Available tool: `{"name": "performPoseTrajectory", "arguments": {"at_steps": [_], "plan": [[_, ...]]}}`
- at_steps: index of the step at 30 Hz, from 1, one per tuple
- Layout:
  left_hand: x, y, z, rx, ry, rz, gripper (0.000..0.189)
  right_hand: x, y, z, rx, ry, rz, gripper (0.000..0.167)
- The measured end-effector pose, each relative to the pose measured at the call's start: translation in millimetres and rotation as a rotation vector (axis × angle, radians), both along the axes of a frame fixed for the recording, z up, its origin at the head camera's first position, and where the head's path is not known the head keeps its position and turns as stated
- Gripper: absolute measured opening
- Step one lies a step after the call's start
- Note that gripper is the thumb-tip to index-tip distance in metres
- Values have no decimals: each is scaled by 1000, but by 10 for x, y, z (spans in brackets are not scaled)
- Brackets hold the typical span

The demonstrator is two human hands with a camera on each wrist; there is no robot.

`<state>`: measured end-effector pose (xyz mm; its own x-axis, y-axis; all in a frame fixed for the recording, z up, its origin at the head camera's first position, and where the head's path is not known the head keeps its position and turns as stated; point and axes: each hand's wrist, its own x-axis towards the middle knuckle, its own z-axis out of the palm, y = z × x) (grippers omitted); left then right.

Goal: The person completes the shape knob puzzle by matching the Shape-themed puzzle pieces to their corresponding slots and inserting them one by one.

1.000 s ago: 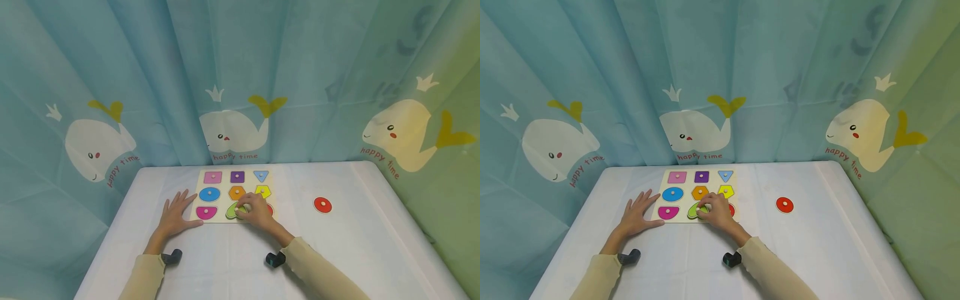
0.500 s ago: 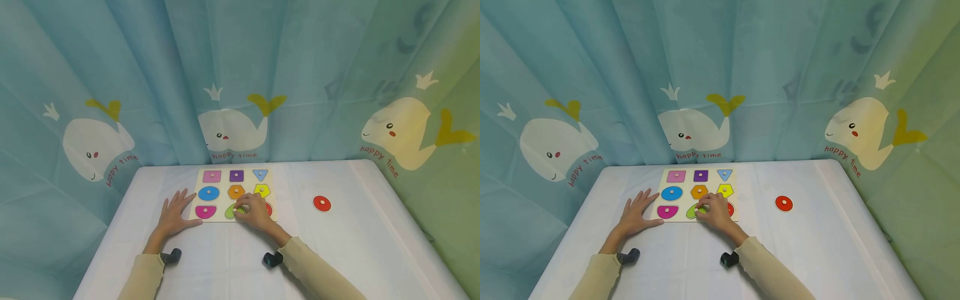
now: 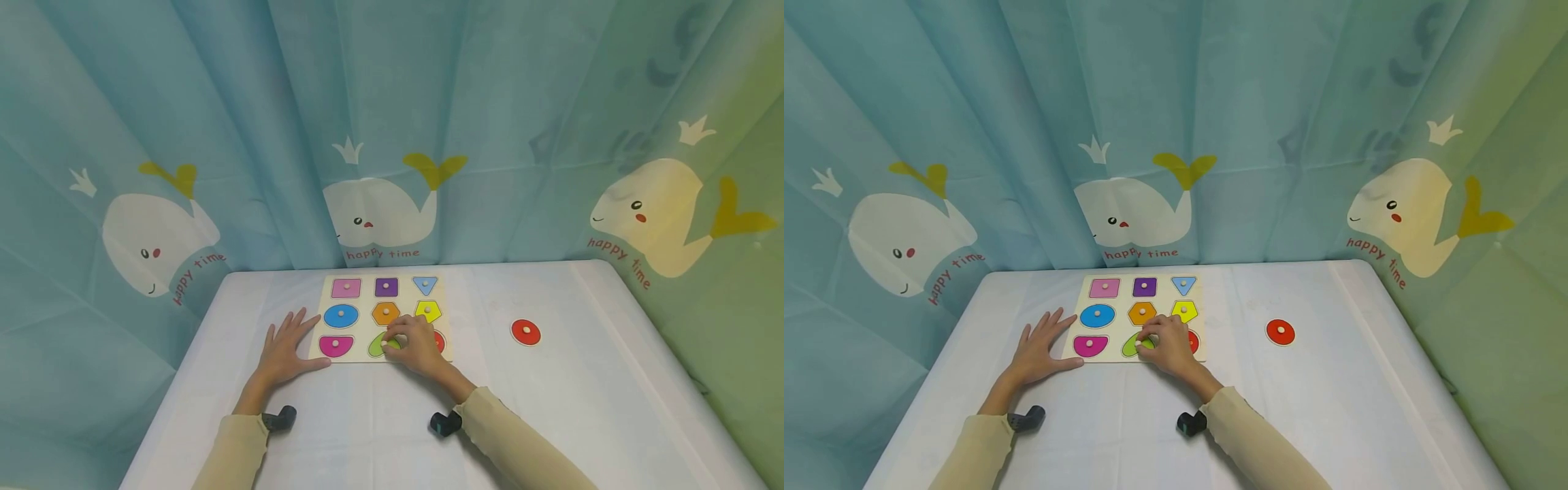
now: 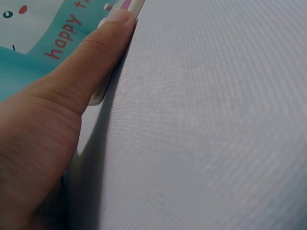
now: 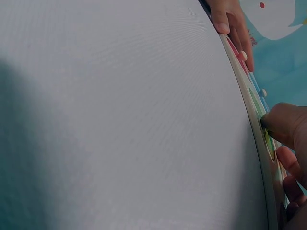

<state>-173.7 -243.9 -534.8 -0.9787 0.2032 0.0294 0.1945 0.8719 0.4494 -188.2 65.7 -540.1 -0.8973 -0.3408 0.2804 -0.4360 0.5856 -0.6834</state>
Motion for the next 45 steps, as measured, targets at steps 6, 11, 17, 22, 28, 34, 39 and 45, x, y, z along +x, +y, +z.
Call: {"name": "performPoseTrajectory", "arguments": {"at_steps": [6,11,17,22,28,34,39,45], "plan": [[-4,4,6,6,5,3,100,-8,-2,-4,-3,-5,-8,4],[-14,3,-7,5,7,4,100,-8,-2,6,-6,-2,-5,5],[-17,-4,-10,9,6,3,100,4,-2,16,-9,26,-3,4],[-14,2,-6,10,1,6,100,-4,8,22,-10,28,10,4],[-4,11,13,7,-15,5,100,-41,84,93,7,-29,91,9],[20,19,42,2,-14,1,100,-94,197,200,17,7,183,20],[13,10,33,-5,-17,6,100,-100,333,302,-2,-23,232,27],[2,6,7,1,-16,8,100,-119,516,387,14,-57,229,34]]}}
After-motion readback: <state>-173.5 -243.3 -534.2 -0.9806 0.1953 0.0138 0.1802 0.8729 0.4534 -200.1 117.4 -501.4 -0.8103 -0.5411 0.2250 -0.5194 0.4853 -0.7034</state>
